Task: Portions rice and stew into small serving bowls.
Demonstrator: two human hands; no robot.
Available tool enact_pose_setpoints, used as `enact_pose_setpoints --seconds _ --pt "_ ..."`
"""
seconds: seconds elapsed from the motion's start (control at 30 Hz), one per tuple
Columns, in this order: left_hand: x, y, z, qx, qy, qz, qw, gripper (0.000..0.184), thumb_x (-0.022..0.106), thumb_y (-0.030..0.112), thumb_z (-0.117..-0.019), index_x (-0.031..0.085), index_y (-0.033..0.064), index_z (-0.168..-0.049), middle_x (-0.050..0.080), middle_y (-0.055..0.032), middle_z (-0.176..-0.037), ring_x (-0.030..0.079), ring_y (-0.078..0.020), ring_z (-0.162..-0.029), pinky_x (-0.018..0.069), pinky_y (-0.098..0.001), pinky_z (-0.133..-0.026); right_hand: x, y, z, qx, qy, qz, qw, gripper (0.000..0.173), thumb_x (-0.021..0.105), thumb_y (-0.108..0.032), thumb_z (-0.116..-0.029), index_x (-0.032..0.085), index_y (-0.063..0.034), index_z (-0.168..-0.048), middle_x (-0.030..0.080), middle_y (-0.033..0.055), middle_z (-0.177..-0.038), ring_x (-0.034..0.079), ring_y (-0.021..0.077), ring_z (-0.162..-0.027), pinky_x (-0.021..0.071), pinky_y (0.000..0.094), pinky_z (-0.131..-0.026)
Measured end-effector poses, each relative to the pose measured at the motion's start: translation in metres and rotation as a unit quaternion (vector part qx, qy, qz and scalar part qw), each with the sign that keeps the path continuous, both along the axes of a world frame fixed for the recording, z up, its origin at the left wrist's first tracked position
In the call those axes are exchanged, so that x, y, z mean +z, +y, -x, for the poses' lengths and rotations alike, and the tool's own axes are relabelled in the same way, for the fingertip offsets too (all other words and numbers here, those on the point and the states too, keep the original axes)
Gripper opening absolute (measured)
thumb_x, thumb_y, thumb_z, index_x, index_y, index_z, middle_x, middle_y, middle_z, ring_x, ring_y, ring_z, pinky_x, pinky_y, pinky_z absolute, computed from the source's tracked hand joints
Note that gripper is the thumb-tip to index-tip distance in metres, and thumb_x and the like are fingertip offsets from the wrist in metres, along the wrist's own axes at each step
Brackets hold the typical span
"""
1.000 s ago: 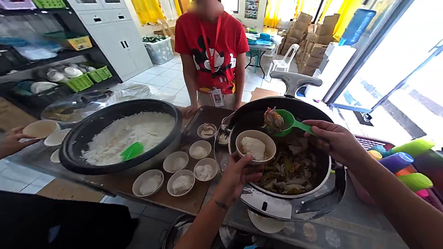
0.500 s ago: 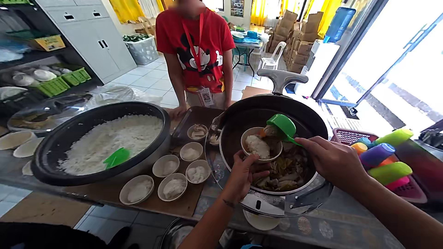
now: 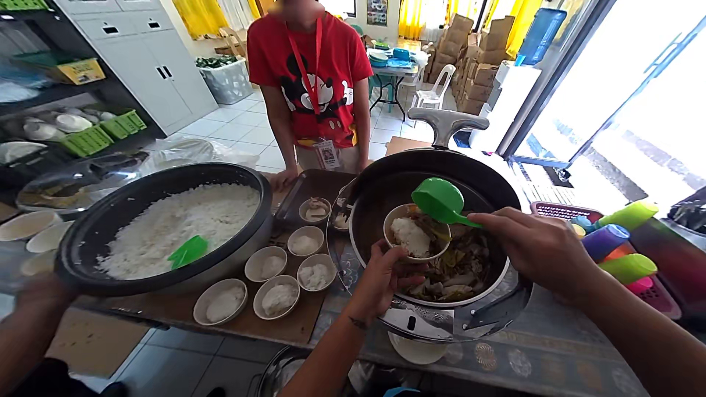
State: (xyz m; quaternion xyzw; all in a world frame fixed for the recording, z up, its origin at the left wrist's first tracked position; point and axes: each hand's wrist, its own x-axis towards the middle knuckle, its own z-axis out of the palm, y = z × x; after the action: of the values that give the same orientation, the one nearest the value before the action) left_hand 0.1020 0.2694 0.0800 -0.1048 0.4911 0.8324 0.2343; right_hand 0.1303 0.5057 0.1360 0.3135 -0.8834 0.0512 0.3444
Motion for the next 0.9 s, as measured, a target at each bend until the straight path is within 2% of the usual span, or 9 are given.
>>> enact_pose_setpoints --seconds 0.13,0.27,0.33,0.47,0.63,0.7,0.77,0.83,0.9 --pt "0.001 -0.001 0.0 -0.011 0.003 -0.002 1.0 0.042 0.039 0.008 -0.1081 0.022 0.009 -0.147 0.063 -0.0182 -0.104 0.073 -0.0264 -0.079 0.0621 -0.0338 -0.064 0.008 0.005 0.004 -0.033 0.023 0.002 0.999 0.034 0.049 0.0 -0.0942 0.074 -0.0039 -0.117 0.074 0.0159 -0.093 0.07 0.0308 -0.066 0.0527 0.0422 -0.052" --pt "0.002 -0.002 -0.001 -0.005 -0.003 -0.002 1.0 0.04 0.039 0.007 -0.1078 0.023 0.0084 -0.145 0.062 -0.0185 -0.104 0.073 -0.0269 -0.078 0.0621 -0.0341 -0.064 -0.003 0.008 0.005 -0.02 -0.004 -0.007 1.0 0.035 0.048 -0.001 -0.0932 0.075 -0.0051 -0.115 0.072 0.0133 -0.087 0.068 0.0282 -0.061 0.0515 0.0402 -0.049" --pt "0.001 -0.002 0.0 0.005 0.004 0.0 1.0 0.04 0.038 0.006 -0.1075 0.022 0.0083 -0.145 0.062 -0.0183 -0.102 0.073 -0.0268 -0.076 0.0623 -0.0342 -0.062 -0.004 0.008 -0.001 -0.019 -0.022 -0.006 1.0 0.034 0.047 -0.004 -0.0955 0.075 -0.0059 -0.115 0.072 0.0123 -0.087 0.068 0.0273 -0.061 0.0518 0.0395 -0.05" --pt "0.001 -0.001 -0.001 -0.004 0.007 0.007 1.0 0.042 0.038 0.006 -0.1074 0.021 0.0093 -0.145 0.062 -0.0181 -0.103 0.073 -0.0264 -0.078 0.062 -0.0341 -0.063 -0.014 0.004 0.002 -0.006 -0.03 -0.003 1.0 0.035 0.049 -0.001 -0.0942 0.075 -0.006 -0.116 0.073 0.013 -0.09 0.07 0.0286 -0.065 0.0534 0.0406 -0.052" --pt "0.006 -0.02 -0.003 0.006 0.014 0.013 1.0 0.038 0.038 0.008 -0.1083 0.025 0.0083 -0.144 0.065 -0.0165 -0.099 0.073 -0.0256 -0.078 0.0622 -0.0337 -0.065 0.0 0.011 0.01 -0.046 -0.019 0.077 0.996 0.032 0.048 -0.004 -0.0987 0.073 -0.0014 -0.118 0.071 0.0165 -0.09 0.068 0.0299 -0.067 0.0535 0.0453 -0.055" --pt "0.009 -0.038 -0.006 0.023 0.031 0.025 0.999 0.034 0.038 0.01 -0.1082 0.029 0.0075 -0.141 0.067 -0.0154 -0.097 0.073 -0.0248 -0.079 0.0625 -0.0341 -0.066 -0.013 0.012 0.026 -0.081 -0.07 0.104 0.989 0.03 0.049 -0.003 -0.1008 0.071 -0.0003 -0.122 0.071 0.0187 -0.096 0.069 0.0341 -0.074 0.0554 0.0517 -0.061" --pt "0.01 -0.061 -0.01 0.049 0.05 0.048 0.996 0.031 0.037 0.011 -0.1081 0.033 0.0079 -0.138 0.067 -0.0138 -0.098 0.073 -0.0243 -0.081 0.0629 -0.0346 -0.067 -0.037 0.008 0.055 -0.129 -0.186 0.099 0.969 0.029 0.05 -0.002 -0.1033 0.07 -0.0014 -0.126 0.072 0.0218 -0.111 0.072 0.043 -0.091 0.0557 0.0632 -0.075" --pt "0.009 -0.087 -0.014 0.079 0.066 0.073 0.992 0.03 0.036 0.012 -0.1073 0.035 0.009 -0.138 0.068 -0.0132 -0.1 0.073 -0.0246 -0.083 0.063 -0.0349 -0.068 -0.062 0.001 0.09 -0.196 -0.304 0.051 0.931 0.033 0.05 -0.004 -0.1042 0.067 -0.007 -0.132 0.069 0.0207 -0.125 0.069 0.0456 -0.107 0.0522 0.0681 -0.087" --pt "0.009 -0.108 -0.018 0.114 0.071 0.096 0.986 0.03 0.035 0.013 -0.1072 0.038 0.01 -0.137 0.069 -0.0121 -0.101 0.074 -0.0238 -0.084 0.0631 -0.0341 -0.068 -0.083 -0.006 0.123 -0.254 -0.374 0.007 0.892 0.039 0.052 -0.004 -0.1025 0.063 -0.0118 -0.139 0.065 0.0202 -0.134 0.064 0.0471 -0.116 0.049 0.07 -0.092"
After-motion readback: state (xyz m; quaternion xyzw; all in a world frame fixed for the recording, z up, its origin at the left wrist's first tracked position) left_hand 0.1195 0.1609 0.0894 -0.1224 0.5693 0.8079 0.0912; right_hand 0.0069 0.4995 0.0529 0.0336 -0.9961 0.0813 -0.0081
